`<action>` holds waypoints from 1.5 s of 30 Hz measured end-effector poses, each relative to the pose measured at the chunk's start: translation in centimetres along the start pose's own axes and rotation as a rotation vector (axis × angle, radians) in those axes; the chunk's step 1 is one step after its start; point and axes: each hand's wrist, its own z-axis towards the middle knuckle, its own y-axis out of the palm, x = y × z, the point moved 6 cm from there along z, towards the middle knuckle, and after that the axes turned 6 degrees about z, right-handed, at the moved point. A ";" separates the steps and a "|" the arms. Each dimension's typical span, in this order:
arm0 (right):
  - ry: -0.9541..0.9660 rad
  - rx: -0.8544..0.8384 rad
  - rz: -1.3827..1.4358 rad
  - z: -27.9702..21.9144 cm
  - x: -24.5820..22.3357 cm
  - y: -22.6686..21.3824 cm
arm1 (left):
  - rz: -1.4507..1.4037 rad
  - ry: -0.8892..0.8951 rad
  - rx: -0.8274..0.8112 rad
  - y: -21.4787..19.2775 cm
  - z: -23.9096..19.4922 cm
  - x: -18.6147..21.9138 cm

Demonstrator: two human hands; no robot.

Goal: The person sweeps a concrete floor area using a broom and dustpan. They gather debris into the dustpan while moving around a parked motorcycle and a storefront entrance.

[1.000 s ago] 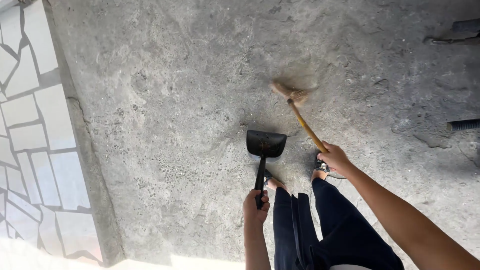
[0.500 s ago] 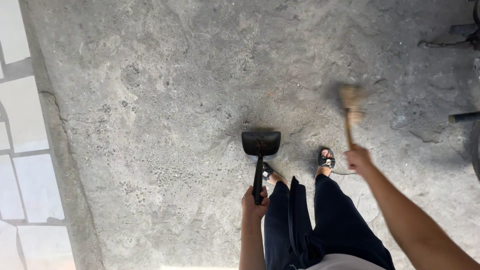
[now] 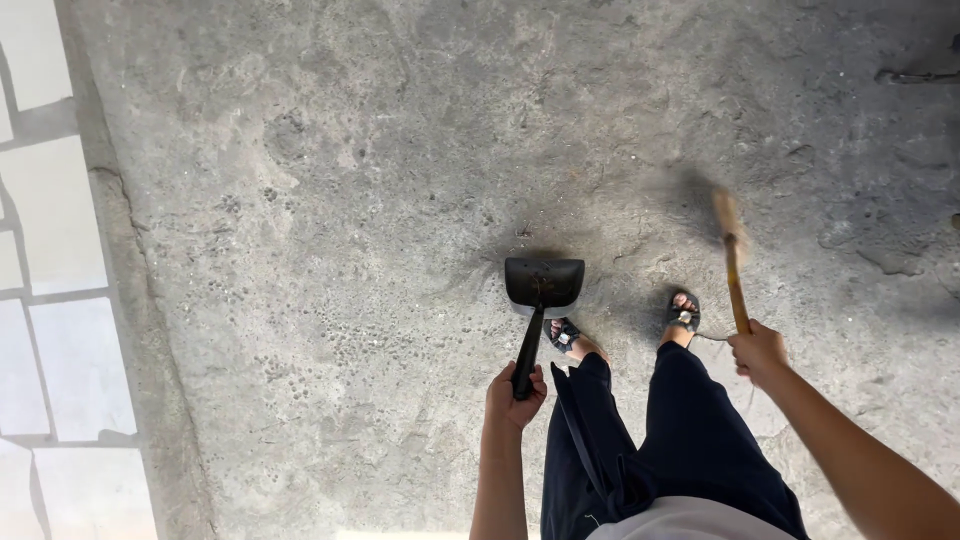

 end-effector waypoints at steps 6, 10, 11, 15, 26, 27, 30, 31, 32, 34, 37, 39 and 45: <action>0.230 -0.155 0.327 -0.2 1.1 13.8 | -0.109 0.057 0.159 -1.4 -1.6 0.8; 0.343 -0.448 0.569 -4.5 -0.7 15.8 | -0.128 0.047 0.109 -4.3 0.0 0.8; 0.329 -0.512 0.600 -5.3 -1.9 14.9 | -0.083 0.045 0.068 -4.6 0.6 1.1; 0.216 -0.488 0.445 -10.1 -10.3 7.4 | -0.073 0.075 0.103 -6.3 1.0 2.7; -0.170 0.017 -0.124 8.8 -26.6 3.5 | -0.201 0.218 0.196 -4.0 -1.4 2.6; -0.164 0.012 -0.129 9.1 -25.8 5.1 | -0.204 0.219 0.205 -3.5 -1.3 2.5; -0.224 -0.093 -0.550 7.5 -22.9 9.6 | -0.222 0.214 0.252 -1.8 -0.6 1.9; -0.252 -0.197 -0.594 5.3 -21.3 11.3 | -0.193 0.236 0.279 -1.3 -0.7 1.9; -0.276 -0.302 -0.637 2.9 -19.7 12.9 | -0.164 0.257 0.307 -0.9 -0.9 2.0; -0.248 -0.377 -0.480 2.1 -18.5 11.0 | -0.160 0.268 0.298 -0.2 0.7 2.5; -0.276 -0.364 -0.411 1.2 -22.3 5.2 | -0.157 0.265 0.284 0.6 2.3 3.2; -0.333 -0.277 -0.492 2.7 -25.8 0.9 | -0.156 0.255 0.281 0.7 3.1 4.0; -0.353 0.055 -0.448 11.5 -37.0 -6.8 | -0.298 0.193 0.225 4.0 3.2 4.8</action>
